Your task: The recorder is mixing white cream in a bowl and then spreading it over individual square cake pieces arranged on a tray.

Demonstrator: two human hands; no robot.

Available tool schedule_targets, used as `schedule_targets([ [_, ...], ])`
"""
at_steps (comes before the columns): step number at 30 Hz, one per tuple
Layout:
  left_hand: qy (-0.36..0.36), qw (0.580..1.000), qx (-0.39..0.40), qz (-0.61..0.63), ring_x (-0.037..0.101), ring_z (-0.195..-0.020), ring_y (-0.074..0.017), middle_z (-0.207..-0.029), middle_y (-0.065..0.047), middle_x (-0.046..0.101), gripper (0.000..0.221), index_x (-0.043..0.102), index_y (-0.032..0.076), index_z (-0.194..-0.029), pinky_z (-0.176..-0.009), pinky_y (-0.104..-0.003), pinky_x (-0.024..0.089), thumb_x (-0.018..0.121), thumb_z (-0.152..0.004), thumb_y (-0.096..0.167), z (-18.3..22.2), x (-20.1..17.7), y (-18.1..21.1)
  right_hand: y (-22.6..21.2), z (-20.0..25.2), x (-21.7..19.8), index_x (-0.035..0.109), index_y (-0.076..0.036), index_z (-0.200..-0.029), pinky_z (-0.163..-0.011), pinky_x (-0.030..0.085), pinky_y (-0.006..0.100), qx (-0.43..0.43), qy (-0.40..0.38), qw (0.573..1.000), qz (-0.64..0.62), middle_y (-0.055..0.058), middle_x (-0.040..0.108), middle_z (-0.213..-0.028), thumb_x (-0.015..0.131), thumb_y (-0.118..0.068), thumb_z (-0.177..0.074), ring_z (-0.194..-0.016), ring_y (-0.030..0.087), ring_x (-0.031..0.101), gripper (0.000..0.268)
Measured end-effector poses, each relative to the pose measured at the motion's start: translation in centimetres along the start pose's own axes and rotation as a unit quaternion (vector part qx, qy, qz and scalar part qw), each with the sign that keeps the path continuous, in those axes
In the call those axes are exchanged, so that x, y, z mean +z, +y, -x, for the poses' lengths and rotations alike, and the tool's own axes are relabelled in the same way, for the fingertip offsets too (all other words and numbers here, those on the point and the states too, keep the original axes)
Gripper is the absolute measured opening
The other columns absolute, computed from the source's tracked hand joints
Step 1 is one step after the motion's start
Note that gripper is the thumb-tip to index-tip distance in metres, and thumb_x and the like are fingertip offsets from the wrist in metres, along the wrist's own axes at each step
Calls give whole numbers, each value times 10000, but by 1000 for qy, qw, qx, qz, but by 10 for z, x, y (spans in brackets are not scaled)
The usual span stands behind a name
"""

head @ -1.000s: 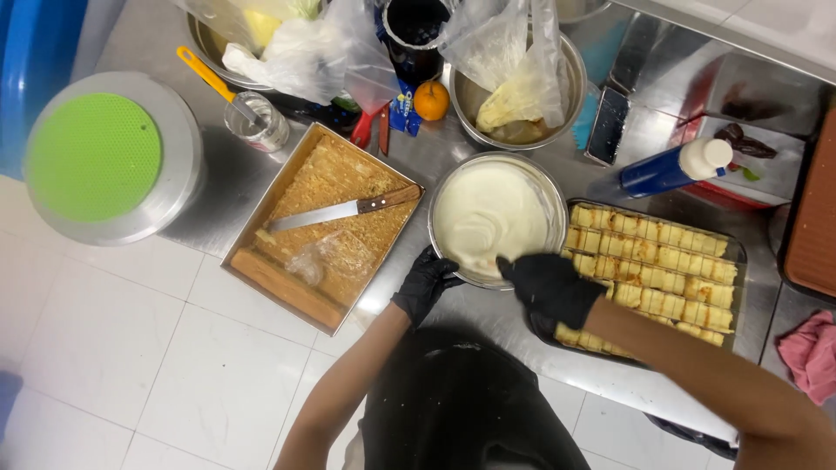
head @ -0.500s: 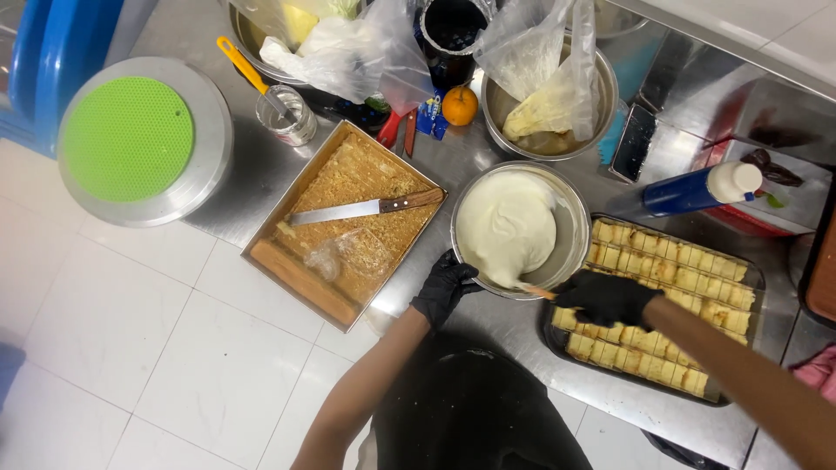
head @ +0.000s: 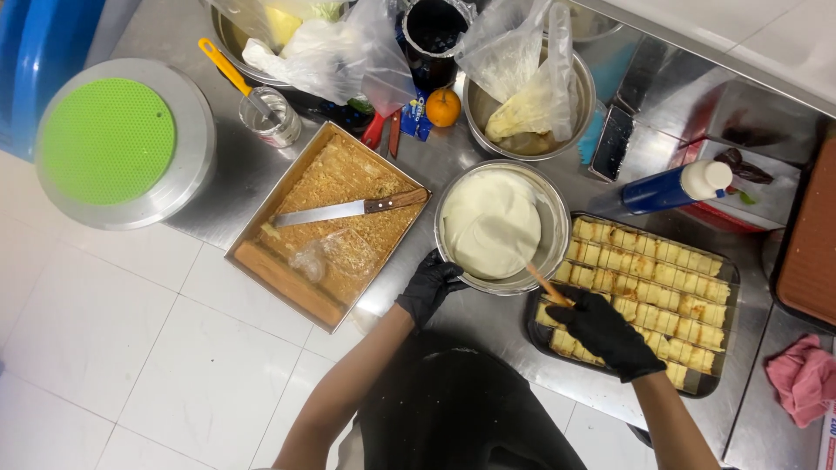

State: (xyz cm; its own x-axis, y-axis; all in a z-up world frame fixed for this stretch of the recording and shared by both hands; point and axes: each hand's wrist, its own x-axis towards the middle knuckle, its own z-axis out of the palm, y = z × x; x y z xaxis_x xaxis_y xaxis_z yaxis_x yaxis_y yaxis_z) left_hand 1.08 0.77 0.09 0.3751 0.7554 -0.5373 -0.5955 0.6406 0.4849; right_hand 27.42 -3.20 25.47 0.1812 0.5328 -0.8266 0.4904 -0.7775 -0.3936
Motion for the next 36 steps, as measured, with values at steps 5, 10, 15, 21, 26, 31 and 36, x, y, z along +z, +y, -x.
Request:
schedule_targets([
  [5, -14, 1000, -3, 16, 717, -975, -242, -1085, -67, 701, 497, 551, 115, -1360, -841, -441, 641, 659, -896, -26, -2, -3, -4, 42, -72, 40, 652, -24, -1326, -531, 458, 255, -181, -113, 977, -1, -25, 613, -683, 669, -205, -953, -568, 76, 543, 415],
  [10, -3, 1000, -4, 6, 715, -962, -232, -1077, -62, 699, 525, 549, 147, -1360, -833, -436, 639, 664, -881, -32, 2, 3, 0, -6, -87, 27, 648, -83, -1338, -636, 568, 297, -201, -7, 979, 39, 8, 764, -851, 641, -187, -905, -698, 99, 678, 446],
  [15, -13, 1000, 9, -1, 716, -971, -226, -1067, -59, 703, 497, 554, 114, -1365, -841, -426, 638, 673, -903, -28, 9, 8, 5, -21, -41, -7, 623, -60, -1367, -583, 514, 400, -248, 162, 917, 268, 203, 680, -727, 592, -260, -1002, -594, 249, 653, 417],
  [21, -5, 1000, 4, -5, 708, -944, -206, -1020, -42, 690, 455, 571, 131, -1326, -815, -415, 630, 677, -908, -17, 8, 4, 3, 35, -113, 35, 683, 19, -1069, -594, 499, 405, -566, 161, 694, 415, 143, 604, -719, 499, -172, -1025, -658, 284, 619, 269],
  [26, -2, 1000, -1, 8, 698, -943, -211, -1007, -46, 685, 410, 580, 127, -1299, -816, -423, 631, 675, -923, -5, 2, -5, -3, -12, -39, -27, 704, -32, -929, -551, 512, 412, -300, -54, 912, 274, 85, 623, -659, 540, -312, -1009, -590, 214, 616, 335],
  [31, 1, 1000, -12, -13, 694, -939, -199, -1018, -31, 691, 427, 594, 150, -1277, -808, -415, 617, 669, -894, -23, 9, 9, 7, -60, -44, -34, 711, -22, -904, -525, 501, 411, -130, 8, 953, 275, 106, 614, -581, 524, -328, -1025, -490, 221, 601, 379],
  [36, 3, 1000, -11, 3, 699, -933, -211, -1031, -60, 686, 380, 586, 114, -1278, -819, -433, 631, 658, -923, -1, 5, 0, 0, 26, -140, 23, 605, 43, -1263, -544, 530, 432, -443, 80, 809, 378, 169, 685, -738, 533, -131, -927, -626, 304, 660, 386],
])
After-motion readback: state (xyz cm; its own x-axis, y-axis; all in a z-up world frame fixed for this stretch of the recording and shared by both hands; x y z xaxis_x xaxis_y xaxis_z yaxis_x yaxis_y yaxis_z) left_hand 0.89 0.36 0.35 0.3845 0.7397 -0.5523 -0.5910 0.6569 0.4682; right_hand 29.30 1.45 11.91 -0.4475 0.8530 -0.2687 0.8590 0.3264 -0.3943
